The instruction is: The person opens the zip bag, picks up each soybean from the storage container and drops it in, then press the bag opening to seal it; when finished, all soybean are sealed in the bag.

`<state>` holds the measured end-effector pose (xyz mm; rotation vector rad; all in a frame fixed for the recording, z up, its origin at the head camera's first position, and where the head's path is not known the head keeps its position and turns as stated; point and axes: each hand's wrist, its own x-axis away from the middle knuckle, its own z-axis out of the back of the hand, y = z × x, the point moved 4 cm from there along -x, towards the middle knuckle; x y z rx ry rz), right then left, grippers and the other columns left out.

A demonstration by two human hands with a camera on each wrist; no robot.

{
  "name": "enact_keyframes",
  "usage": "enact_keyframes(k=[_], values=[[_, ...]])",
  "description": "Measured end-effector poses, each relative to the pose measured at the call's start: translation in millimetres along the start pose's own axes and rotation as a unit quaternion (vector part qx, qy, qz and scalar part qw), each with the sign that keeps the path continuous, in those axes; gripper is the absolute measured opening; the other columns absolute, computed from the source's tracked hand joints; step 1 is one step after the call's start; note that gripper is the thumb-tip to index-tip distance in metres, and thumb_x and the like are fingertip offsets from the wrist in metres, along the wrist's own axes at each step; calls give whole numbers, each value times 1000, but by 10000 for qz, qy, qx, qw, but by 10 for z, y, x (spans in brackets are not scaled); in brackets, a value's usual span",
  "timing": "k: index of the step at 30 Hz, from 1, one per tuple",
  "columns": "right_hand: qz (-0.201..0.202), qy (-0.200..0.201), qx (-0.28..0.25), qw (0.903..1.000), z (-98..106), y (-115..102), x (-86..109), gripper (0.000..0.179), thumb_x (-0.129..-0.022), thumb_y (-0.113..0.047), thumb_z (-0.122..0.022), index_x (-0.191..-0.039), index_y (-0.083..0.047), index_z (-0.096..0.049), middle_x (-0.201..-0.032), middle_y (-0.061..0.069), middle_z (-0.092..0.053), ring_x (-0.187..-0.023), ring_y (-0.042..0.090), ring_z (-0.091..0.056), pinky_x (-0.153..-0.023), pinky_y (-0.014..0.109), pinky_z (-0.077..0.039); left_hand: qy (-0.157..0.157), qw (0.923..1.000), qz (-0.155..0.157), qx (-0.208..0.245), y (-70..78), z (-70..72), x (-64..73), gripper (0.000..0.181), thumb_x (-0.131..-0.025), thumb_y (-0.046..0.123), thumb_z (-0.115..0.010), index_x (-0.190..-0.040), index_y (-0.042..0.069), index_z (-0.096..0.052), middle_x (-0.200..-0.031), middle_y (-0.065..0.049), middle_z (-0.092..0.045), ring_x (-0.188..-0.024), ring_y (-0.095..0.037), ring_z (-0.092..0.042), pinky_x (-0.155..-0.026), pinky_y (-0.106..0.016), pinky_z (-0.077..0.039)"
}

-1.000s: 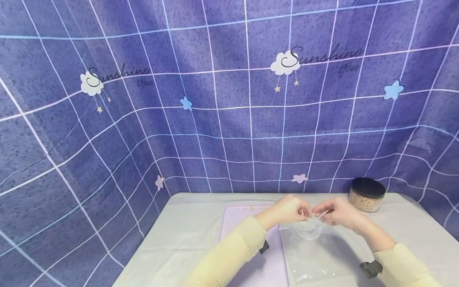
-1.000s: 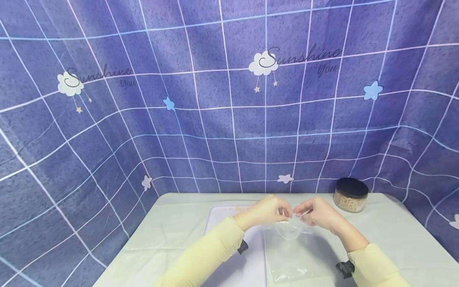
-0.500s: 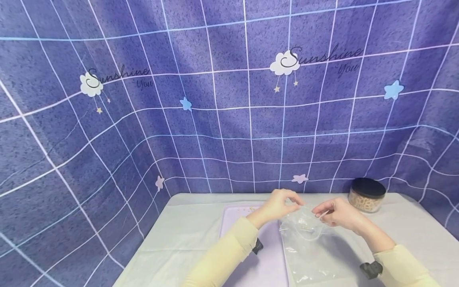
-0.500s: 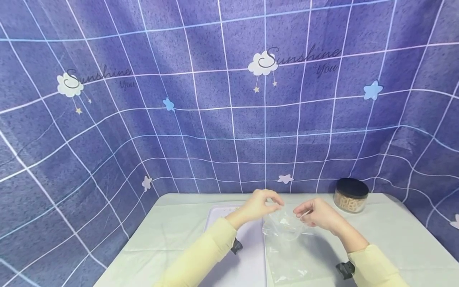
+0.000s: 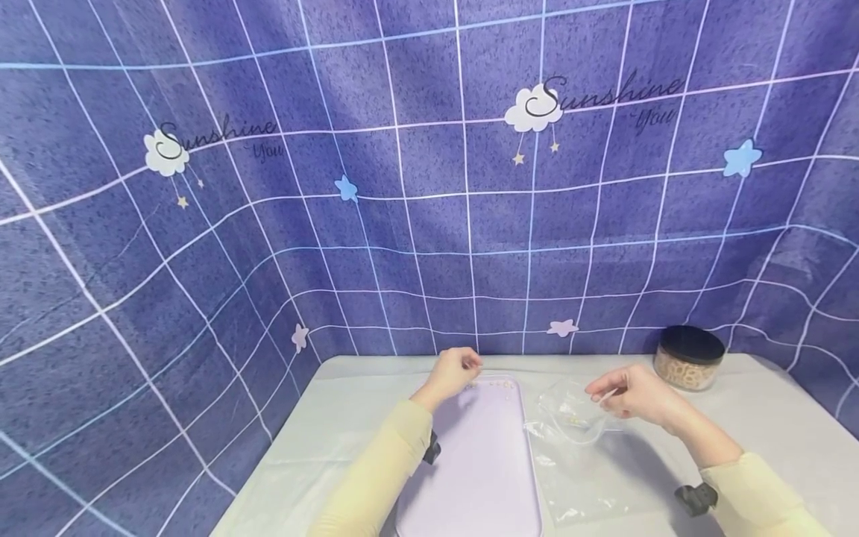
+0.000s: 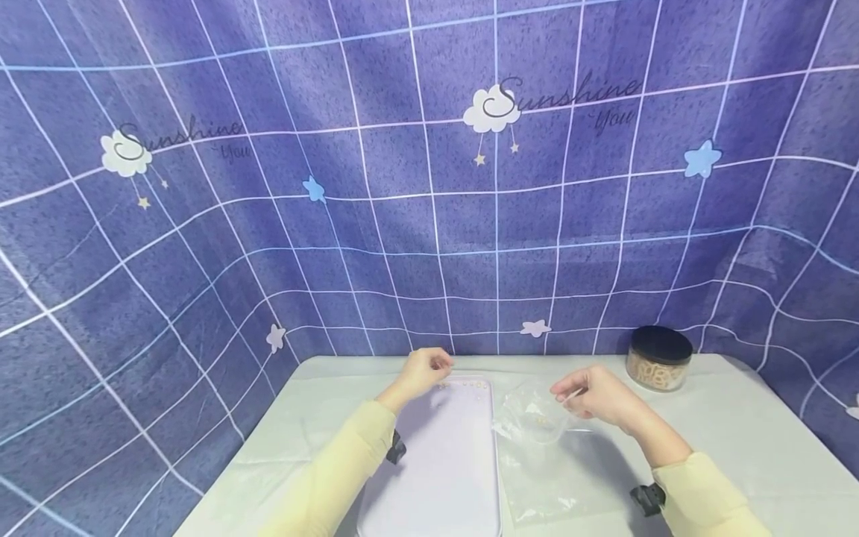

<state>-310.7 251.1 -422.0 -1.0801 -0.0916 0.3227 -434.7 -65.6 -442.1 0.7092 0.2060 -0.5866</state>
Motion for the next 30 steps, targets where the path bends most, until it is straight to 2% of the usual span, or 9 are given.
enact_keyframes(k=[5, 8, 10, 13, 17, 25, 30], values=[[8, -4, 24, 10000, 12, 20, 0, 32, -80, 8, -67, -112, 13, -69, -97, 12, -73, -64, 9, -56, -57, 25, -52, 31, 9978, 562, -347, -316, 49, 87, 12, -81, -4, -71, -91, 2, -74, -79, -7, -71, -75, -16, -65, -73, -29, -54], [-8, -13, 2, 10000, 11, 37, 0, 32, -81, 9, -66, -112, 13, -68, -98, 13, -72, -64, 9, -55, -57, 25, -51, 76, 9937, 874, -703, -437, 51, 141, 13, -79, -3, -71, -90, 3, -74, -82, -6, -71, -77, -19, -64, -75, -32, -55], [-34, -9, 12, 10000, 9, 43, -3, 32, -80, 9, -65, -112, 13, -69, -98, 13, -72, -64, 10, -55, -57, 25, -51, 167, 9905, 985, -942, -497, 43, 168, 12, -76, -3, -73, -86, 5, -74, -82, -5, -70, -78, -22, -64, -76, -37, -55], [-56, -14, 33, 10000, 8, 36, -6, 33, -79, 8, -66, -111, 12, -70, -97, 13, -72, -65, 10, -56, -57, 25, -51, 136, 9849, 1186, -1250, -573, 20, 186, 12, -75, -1, -76, -81, 8, -71, -81, -3, -68, -80, -24, -64, -77, -40, -54], [-66, -9, 89, 9999, 11, 18, -2, 34, -77, 7, -67, -111, 10, -71, -97, 13, -73, -66, 11, -57, -58, 25, -52, -37, 9805, 1300, -1476, -611, -2, 196, 12, -76, 2, -79, -77, 11, -71, -80, -2, -68, -81, -25, -65, -76, -40, -54], [-103, 9, 41, 9999, 15, 30, 2, 34, -78, 7, -67, -112, 10, -70, -97, 10, -73, -66, 10, -57, -57, 25, -51, 177, 9811, 1223, -1489, -600, -30, 216, 16, -80, 0, -74, -69, 12, -70, -74, 0, -67, -75, -25, -65, -70, -39, -54], [-73, -21, -33, 10000, 18, 42, -9, 33, -80, 8, -67, -113, 12, -69, -97, 11, -73, -67, 10, -58, -58, 25, -52, 60, 9806, 1273, -1488, -500, -12, 201, 16, -82, 4, -76, -71, 14, -70, -77, 1, -67, -75, -21, -64, -70, -37, -55]])
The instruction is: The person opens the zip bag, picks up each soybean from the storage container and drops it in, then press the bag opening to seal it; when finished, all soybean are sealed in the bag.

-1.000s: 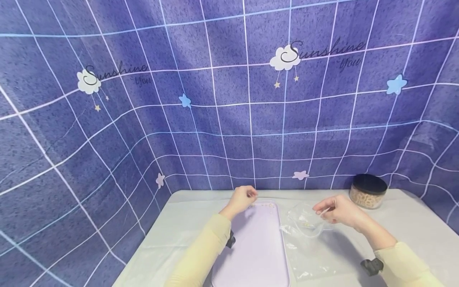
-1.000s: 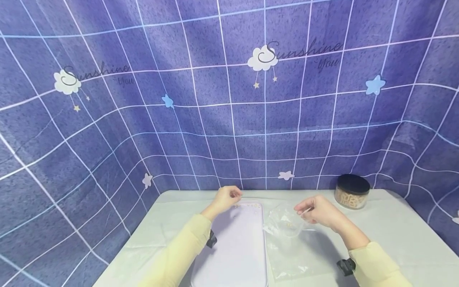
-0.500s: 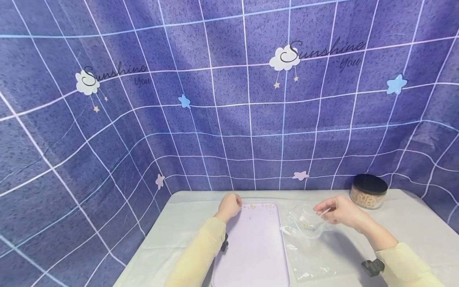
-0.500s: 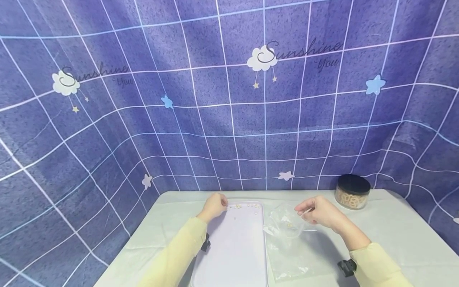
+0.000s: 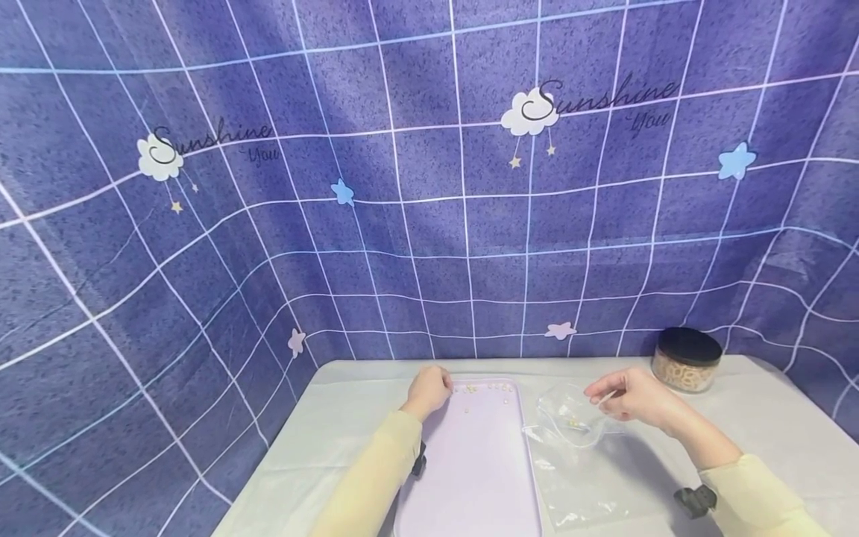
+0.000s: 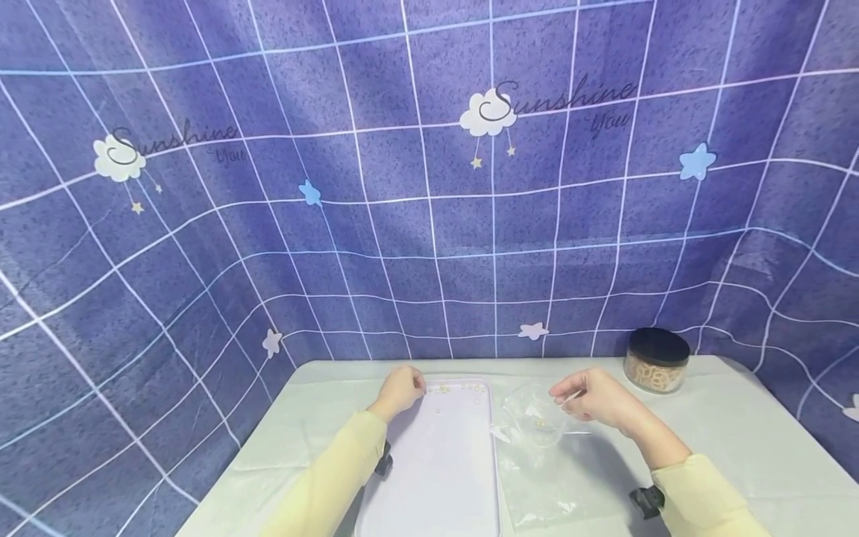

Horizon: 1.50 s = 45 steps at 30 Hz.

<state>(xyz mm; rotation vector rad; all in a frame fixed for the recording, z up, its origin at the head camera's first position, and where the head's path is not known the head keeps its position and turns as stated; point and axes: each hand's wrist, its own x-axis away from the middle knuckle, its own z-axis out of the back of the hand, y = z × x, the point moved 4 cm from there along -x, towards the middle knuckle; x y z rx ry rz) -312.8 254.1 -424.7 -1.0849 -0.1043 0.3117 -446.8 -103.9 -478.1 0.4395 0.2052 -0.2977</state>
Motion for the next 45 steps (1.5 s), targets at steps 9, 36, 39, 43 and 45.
enact_keyframes(k=[9, 36, 39, 43, 45], values=[[47, 49, 69, 10000, 29, -60, 9, 33, -80, 7, -67, -112, 12, -69, -97, 12, -73, -68, 12, -59, -59, 26, -53, -152, 9900, -1008, 976, 748, 313, -46, 9, -87, 4, -76, -84, 12, -74, -77, 5, -70, -70, -8, -64, -67, -25, -53], [128, 19, 29, 9999, -43, -56, -14, 32, -81, 6, -70, -112, 13, -69, -97, 15, -73, -64, 11, -59, -56, 25, -52, -496, 9636, -2611, 281, 2103, 116, 420, 13, -83, 13, -82, -86, 22, -75, -78, 16, -70, -68, 10, -56, -60, -7, -41], [130, -18, -37, 9999, -52, -42, 1, 31, -82, 6, -69, -112, 14, -68, -97, 14, -73, -63, 11, -58, -55, 24, -52, -461, 9632, -2634, 251, 2073, 75, 434, 14, -82, 14, -83, -86, 23, -75, -78, 17, -70, -69, 9, -58, -60, -7, -41], [65, -13, -32, 10000, -45, -46, 19, 30, -82, 7, -68, -112, 12, -69, -97, 12, -73, -66, 12, -60, -56, 25, -52, -472, 9622, -2632, 516, 2026, 109, 434, 8, -86, 15, -80, -87, 22, -75, -76, 17, -69, -67, 10, -56, -61, -8, -42], [52, -19, -8, 10000, -39, -68, 25, 31, -81, 6, -68, -112, 12, -69, -97, 14, -73, -68, 14, -61, -57, 26, -53, -412, 9623, -2601, 677, 1990, 168, 411, 5, -88, 16, -78, -88, 21, -76, -77, 16, -69, -66, 10, -54, -62, -8, -42]])
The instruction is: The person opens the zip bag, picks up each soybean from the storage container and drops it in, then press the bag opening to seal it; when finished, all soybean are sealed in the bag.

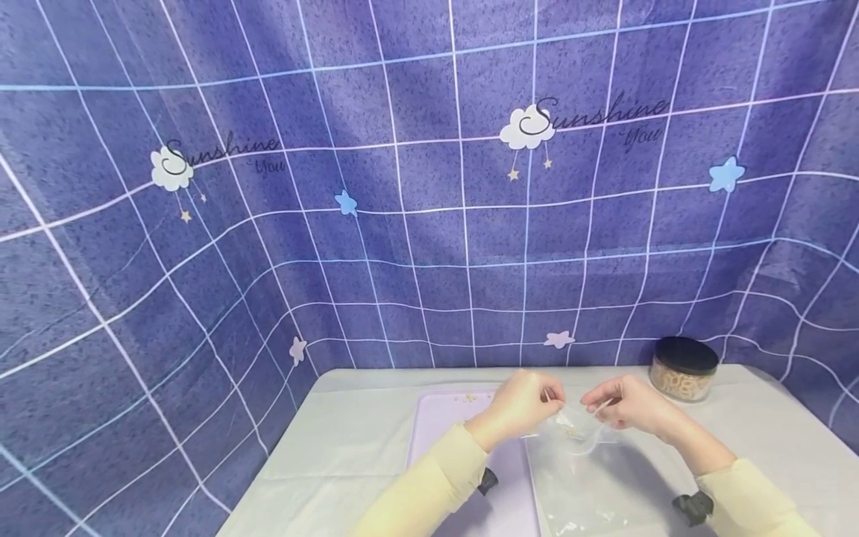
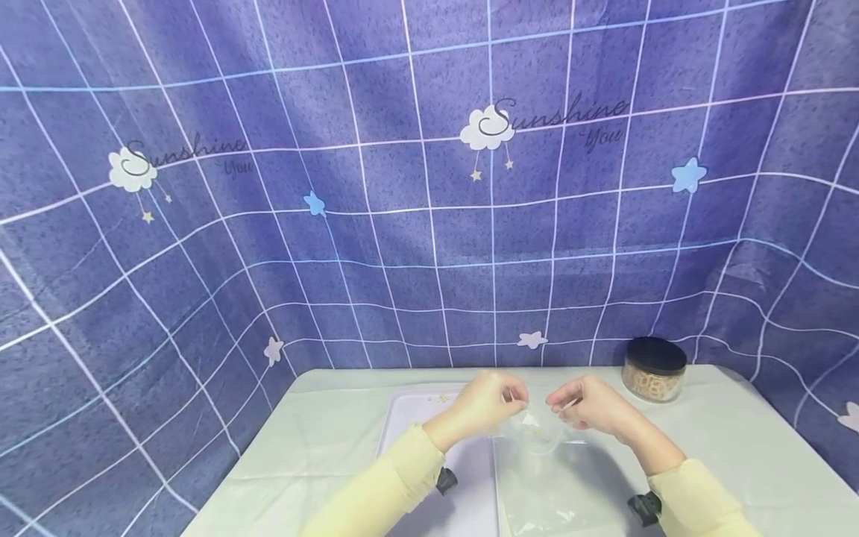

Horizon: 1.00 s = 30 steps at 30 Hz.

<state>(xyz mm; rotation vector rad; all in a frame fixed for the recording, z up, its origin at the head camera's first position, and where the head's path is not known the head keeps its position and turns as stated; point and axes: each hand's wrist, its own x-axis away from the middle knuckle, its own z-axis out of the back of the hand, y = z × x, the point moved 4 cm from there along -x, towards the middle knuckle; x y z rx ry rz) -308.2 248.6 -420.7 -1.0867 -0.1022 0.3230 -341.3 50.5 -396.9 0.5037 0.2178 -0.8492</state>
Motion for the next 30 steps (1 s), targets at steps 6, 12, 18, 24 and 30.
enact_keyframes(k=[6, 12, 18, 24, 30], values=[[-22, -18, 51, 10000, 10, -15, -13, 33, -80, 6, -68, -113, 12, -69, -99, 16, -72, -75, 17, -64, -60, 27, -55, 307, 9985, 359, 278, -267, 230, -1, 3, -91, 16, -73, -92, 16, -77, -81, 10, -72, -69, 5, -58, -65, -12, -47], [17, -38, 44, 10000, -2, -32, -17, 32, -80, 7, -67, -112, 10, -70, -97, 12, -73, -75, 17, -64, -59, 27, -54, 450, 9941, 982, -34, -736, 332, 63, 5, -89, 15, -72, -92, 17, -75, -81, 9, -71, -69, -1, -60, -62, -19, -49], [-1, 1, 81, 10000, 8, -20, -13, 32, -80, 6, -68, -112, 10, -71, -97, 12, -73, -77, 18, -64, -61, 28, -55, 414, 9852, 1618, -391, -1226, 321, 194, 5, -86, 14, -74, -90, 18, -75, -80, 7, -71, -69, -8, -63, -58, -25, -50], [18, 25, 106, 9999, 8, -6, -14, 32, -80, 5, -69, -111, 9, -71, -97, 12, -72, -77, 17, -64, -62, 29, -56, 279, 9757, 2093, -582, -1576, 213, 349, 13, -80, 7, -74, -90, 15, -76, -76, 7, -67, -69, -10, -61, -60, -29, -50], [7, -40, 73, 10000, -18, 4, -17, 32, -81, 6, -68, -113, 11, -70, -99, 15, -72, -80, 19, -65, -63, 30, -56, 150, 9712, 2233, -822, -1663, 164, 482, 9, -82, 9, -75, -90, 13, -78, -82, 2, -72, -77, -17, -66, -67, -33, -54]])
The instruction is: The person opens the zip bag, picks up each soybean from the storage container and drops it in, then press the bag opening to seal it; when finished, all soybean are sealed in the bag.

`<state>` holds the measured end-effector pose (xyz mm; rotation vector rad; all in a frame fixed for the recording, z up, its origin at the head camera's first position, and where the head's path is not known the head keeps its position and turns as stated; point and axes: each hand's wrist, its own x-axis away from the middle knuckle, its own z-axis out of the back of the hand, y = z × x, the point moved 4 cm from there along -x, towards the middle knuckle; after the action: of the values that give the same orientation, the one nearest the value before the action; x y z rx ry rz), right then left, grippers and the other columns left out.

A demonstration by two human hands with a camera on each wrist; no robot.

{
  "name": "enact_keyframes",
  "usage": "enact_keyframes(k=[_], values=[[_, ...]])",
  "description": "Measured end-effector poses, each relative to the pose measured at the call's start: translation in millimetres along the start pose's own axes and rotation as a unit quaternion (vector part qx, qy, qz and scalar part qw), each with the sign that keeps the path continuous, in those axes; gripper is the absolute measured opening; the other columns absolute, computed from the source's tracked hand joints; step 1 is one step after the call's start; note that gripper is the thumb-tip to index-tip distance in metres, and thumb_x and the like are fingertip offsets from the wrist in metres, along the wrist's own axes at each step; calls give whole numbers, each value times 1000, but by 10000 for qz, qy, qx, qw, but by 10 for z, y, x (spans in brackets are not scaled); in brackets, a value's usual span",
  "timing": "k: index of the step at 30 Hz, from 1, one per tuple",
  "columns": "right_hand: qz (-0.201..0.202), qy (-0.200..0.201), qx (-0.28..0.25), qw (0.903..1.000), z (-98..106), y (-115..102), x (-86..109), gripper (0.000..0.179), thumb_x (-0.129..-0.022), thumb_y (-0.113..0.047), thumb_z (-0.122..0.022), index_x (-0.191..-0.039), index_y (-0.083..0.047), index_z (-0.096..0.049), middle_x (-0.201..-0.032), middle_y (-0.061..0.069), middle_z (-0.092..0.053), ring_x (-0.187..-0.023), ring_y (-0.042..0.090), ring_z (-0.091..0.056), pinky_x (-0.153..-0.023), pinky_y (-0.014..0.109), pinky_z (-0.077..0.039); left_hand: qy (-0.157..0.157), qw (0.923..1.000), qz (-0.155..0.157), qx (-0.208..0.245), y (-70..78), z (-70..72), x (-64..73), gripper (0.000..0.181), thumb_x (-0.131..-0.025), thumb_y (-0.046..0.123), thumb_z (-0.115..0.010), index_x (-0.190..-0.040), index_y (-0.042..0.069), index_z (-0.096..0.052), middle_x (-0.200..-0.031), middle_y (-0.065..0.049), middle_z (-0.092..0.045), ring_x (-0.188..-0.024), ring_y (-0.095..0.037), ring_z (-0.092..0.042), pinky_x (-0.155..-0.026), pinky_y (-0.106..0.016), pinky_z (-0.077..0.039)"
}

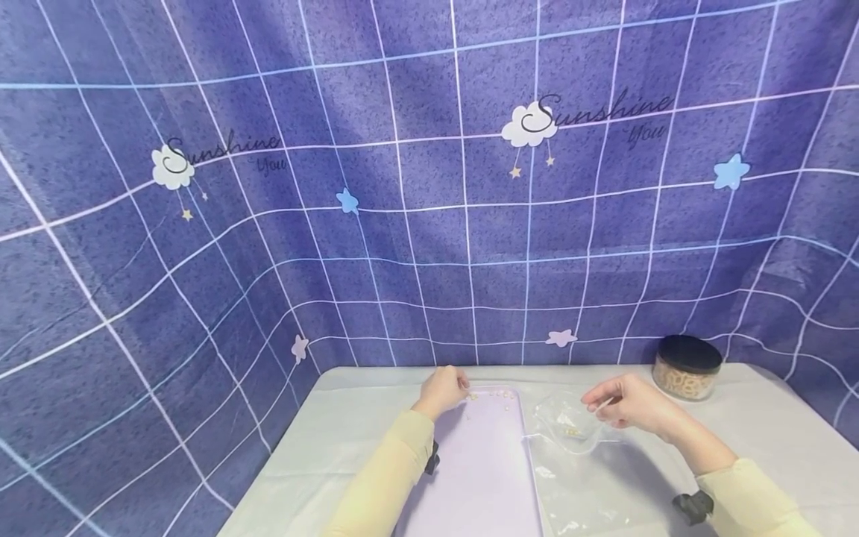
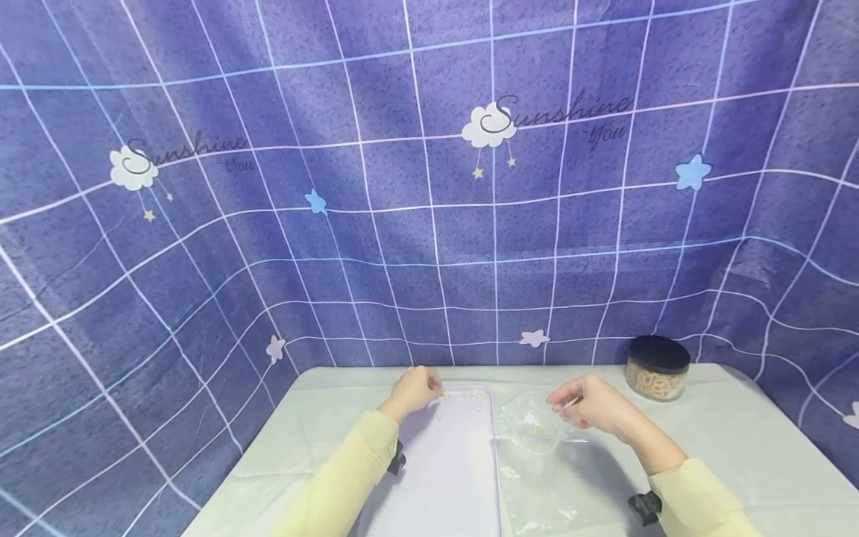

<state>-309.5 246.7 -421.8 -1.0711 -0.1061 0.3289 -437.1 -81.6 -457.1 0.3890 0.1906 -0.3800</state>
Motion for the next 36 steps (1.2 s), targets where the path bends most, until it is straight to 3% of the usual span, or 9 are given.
enact_keyframes(k=[9, 18, 26, 30, 36], values=[[-23, 16, -3, 10000, 34, 24, -1, 33, -81, 5, -69, -113, 11, -69, -99, 16, -73, -80, 19, -65, -63, 30, -56, -71, 9998, 196, -66, -91, -146, -6, 14, -80, -1, -75, -87, 11, -77, -89, 0, -73, -88, -24, -68, -80, -40, -56], [-27, -6, -66, 10000, 39, 46, -3, 34, -81, 5, -68, -114, 12, -68, -101, 21, -71, -79, 17, -64, -63, 28, -56, -78, 9997, 243, 26, -174, -224, -35, 17, -77, -4, -71, -74, 12, -70, -82, -1, -69, -78, -23, -64, -70, -40, -54], [-19, -13, -86, 10000, 32, 33, 4, 31, -81, 5, -68, -112, 11, -70, -96, 10, -72, -74, 15, -62, -60, 27, -55, -112, 9999, 34, 124, -85, -146, -6, 15, -78, 3, -77, -73, 14, -68, -72, 5, -63, -67, -15, -58, -63, -32, -51], [-32, 10, -39, 10000, 50, 38, 10, 31, -81, 6, -68, -112, 10, -70, -97, 11, -72, -77, 17, -63, -62, 28, -56, -3, 9964, -577, 614, 170, -38, -45, 14, -77, 0, -76, -78, 14, -71, -70, 6, -64, -65, -8, -57, -64, -25, -50], [-50, 24, -75, 10000, 60, 44, 9, 32, -81, 6, -68, -112, 11, -70, -97, 13, -72, -77, 17, -64, -62, 28, -56, -162, 9769, -1563, 1450, 934, 230, 20, 15, -81, -4, -76, -84, 10, -73, -76, 4, -70, -68, -1, -59, -68, -17, -50]])
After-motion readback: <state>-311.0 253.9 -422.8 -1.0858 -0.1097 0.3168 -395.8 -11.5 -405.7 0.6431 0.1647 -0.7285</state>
